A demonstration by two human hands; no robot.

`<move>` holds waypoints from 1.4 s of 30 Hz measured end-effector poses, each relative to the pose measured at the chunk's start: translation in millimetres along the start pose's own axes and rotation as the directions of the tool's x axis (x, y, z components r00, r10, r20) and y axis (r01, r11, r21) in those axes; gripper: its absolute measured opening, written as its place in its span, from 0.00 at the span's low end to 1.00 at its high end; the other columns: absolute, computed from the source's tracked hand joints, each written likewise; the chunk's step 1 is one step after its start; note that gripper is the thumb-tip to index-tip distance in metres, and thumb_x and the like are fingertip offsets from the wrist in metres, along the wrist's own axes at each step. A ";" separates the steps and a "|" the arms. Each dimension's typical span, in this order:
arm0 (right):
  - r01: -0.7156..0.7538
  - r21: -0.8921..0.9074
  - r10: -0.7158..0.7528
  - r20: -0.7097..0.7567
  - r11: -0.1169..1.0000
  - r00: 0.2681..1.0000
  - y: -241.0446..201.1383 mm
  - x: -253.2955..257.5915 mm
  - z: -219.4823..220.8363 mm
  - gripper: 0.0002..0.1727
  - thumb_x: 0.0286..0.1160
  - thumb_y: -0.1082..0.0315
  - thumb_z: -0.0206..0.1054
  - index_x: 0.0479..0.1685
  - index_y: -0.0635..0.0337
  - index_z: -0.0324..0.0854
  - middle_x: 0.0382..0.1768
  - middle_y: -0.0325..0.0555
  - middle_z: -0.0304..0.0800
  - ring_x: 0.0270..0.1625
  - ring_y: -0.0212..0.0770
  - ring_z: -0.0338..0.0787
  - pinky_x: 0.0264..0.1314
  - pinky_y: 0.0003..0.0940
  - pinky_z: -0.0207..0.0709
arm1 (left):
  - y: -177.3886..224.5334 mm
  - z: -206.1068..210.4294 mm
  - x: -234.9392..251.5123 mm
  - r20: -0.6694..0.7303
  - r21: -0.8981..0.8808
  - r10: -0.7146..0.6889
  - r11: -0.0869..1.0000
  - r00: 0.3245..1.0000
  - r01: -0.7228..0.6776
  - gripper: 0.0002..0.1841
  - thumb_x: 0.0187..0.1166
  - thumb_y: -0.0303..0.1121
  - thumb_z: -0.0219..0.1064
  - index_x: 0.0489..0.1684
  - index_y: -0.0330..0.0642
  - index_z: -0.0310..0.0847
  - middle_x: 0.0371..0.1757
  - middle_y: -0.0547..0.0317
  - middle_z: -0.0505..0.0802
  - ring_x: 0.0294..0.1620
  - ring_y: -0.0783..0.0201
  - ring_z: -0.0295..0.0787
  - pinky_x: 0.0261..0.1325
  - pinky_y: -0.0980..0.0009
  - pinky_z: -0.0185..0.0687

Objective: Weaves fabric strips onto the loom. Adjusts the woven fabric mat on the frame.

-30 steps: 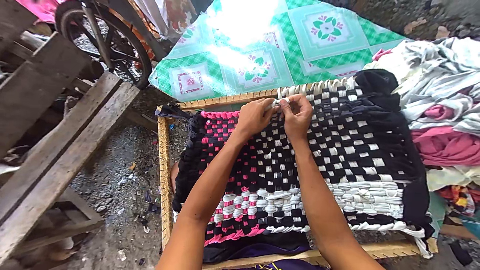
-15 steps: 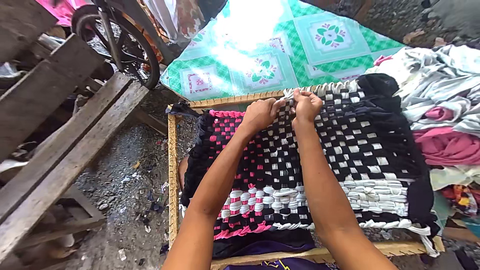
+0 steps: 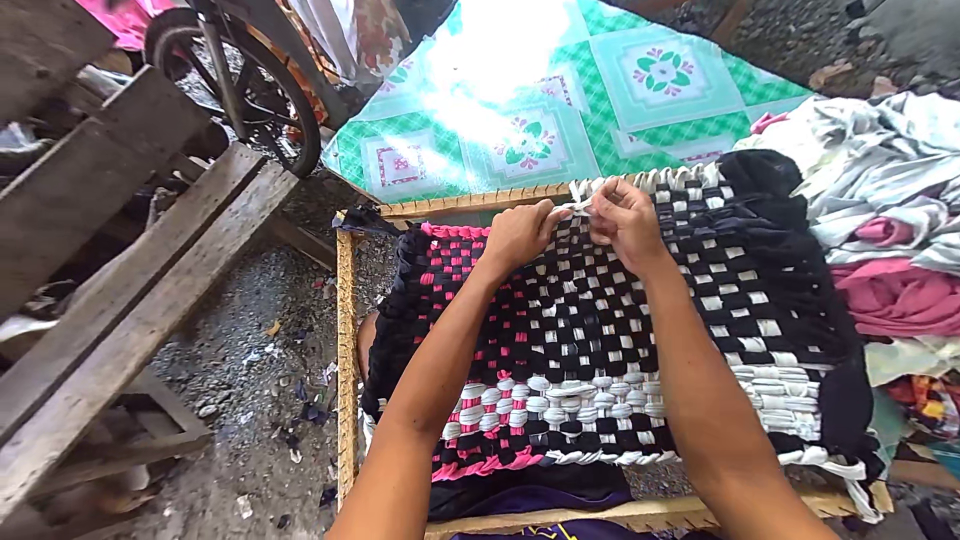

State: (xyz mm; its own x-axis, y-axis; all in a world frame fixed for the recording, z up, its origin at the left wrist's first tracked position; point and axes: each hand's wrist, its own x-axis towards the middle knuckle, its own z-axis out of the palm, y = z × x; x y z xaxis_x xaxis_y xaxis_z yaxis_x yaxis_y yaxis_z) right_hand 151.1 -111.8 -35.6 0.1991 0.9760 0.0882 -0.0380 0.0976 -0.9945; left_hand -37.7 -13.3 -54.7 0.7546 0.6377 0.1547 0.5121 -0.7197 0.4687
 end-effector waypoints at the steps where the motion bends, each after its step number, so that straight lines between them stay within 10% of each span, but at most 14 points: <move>1: 0.019 -0.054 -0.016 0.056 0.998 0.998 -1.8 1.2 -5.9 0.01 0.85 0.67 0.59 0.44 0.52 0.73 0.29 0.34 0.79 0.20 0.27 0.71 0.21 0.24 0.67 | -0.9 0.2 -0.1 -0.001 0.002 0.003 1.000 1.000 -0.003 0.28 0.93 0.56 0.43 0.41 0.44 0.82 0.32 0.51 0.90 0.39 0.46 0.91 0.37 0.43 0.80; 5: 0.063 -0.245 -0.026 0.154 0.967 0.988 -8.7 1.1 -22.1 0.08 0.77 0.70 0.68 0.45 0.57 0.73 0.30 0.36 0.83 0.23 0.28 0.77 0.25 0.25 0.72 | -0.5 1.1 1.5 -0.012 0.015 0.026 1.000 1.000 -0.026 0.27 0.93 0.55 0.43 0.43 0.44 0.83 0.33 0.51 0.91 0.39 0.46 0.92 0.37 0.43 0.81; 10: 0.083 -0.638 -0.121 -0.017 0.766 0.993 -1.7 7.8 -11.0 0.09 0.72 0.65 0.68 0.38 0.60 0.74 0.27 0.45 0.78 0.28 0.39 0.79 0.32 0.40 0.75 | 1.4 1.0 1.8 -0.011 0.009 0.013 1.000 1.000 -0.013 0.25 0.92 0.56 0.47 0.70 0.53 0.81 0.36 0.54 0.94 0.37 0.48 0.92 0.39 0.43 0.83; 14: 0.065 -0.718 -0.266 -0.171 0.693 0.949 14.7 -1.2 0.1 0.21 0.72 0.64 0.70 0.64 0.59 0.79 0.34 0.45 0.91 0.30 0.39 0.88 0.35 0.40 0.84 | 8.9 -1.6 7.2 0.027 0.051 -0.009 0.999 1.000 0.007 0.26 0.90 0.59 0.48 0.75 0.59 0.80 0.44 0.54 0.96 0.43 0.48 0.94 0.42 0.42 0.84; 19: 0.199 -0.782 -0.454 -0.118 0.590 0.883 29.4 -6.0 4.6 0.12 0.81 0.65 0.67 0.53 0.56 0.93 0.47 0.51 0.91 0.37 0.38 0.86 0.40 0.32 0.81 | 21.9 2.0 18.0 -0.041 0.021 0.065 0.998 0.997 -0.064 0.18 0.89 0.44 0.56 0.59 0.45 0.88 0.54 0.51 0.95 0.57 0.49 0.92 0.57 0.46 0.86; 26: 0.323 -0.580 -0.442 -0.072 0.748 0.894 30.0 -1.4 -6.6 0.08 0.76 0.66 0.74 0.47 0.59 0.92 0.67 0.54 0.79 0.54 0.37 0.84 0.54 0.28 0.83 | 5.8 12.0 15.3 -0.126 -0.179 0.113 0.975 0.986 -0.134 0.15 0.89 0.37 0.58 0.55 0.41 0.91 0.51 0.51 0.96 0.54 0.51 0.94 0.60 0.47 0.86; 37: 0.166 -0.499 -0.287 -0.174 0.850 0.942 29.9 -3.7 0.9 0.10 0.86 0.66 0.63 0.54 0.62 0.85 0.45 0.43 0.93 0.48 0.32 0.92 0.55 0.31 0.87 | -4.6 10.0 21.6 -0.010 -0.437 -0.001 0.899 1.000 -0.004 0.21 0.90 0.47 0.55 0.56 0.47 0.93 0.49 0.56 0.97 0.52 0.59 0.94 0.61 0.47 0.85; 42: 0.137 -0.634 -0.337 -0.206 0.761 0.919 31.8 -6.6 5.0 0.14 0.87 0.60 0.63 0.56 0.59 0.85 0.45 0.43 0.92 0.45 0.32 0.90 0.51 0.32 0.86 | 19.8 1.5 41.8 -0.014 -0.465 -0.318 0.841 0.948 0.275 0.24 0.87 0.54 0.57 0.33 0.46 0.92 0.32 0.58 0.93 0.37 0.58 0.91 0.42 0.45 0.84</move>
State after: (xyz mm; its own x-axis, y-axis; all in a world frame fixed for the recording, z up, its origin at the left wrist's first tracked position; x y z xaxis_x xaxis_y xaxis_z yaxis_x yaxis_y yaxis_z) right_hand 143.7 -114.2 -67.5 0.3973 0.8238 0.4043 0.6194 0.0843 -0.7805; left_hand 4.6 -1.4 -40.3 0.5468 0.8372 0.0099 0.4478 -0.3024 0.8415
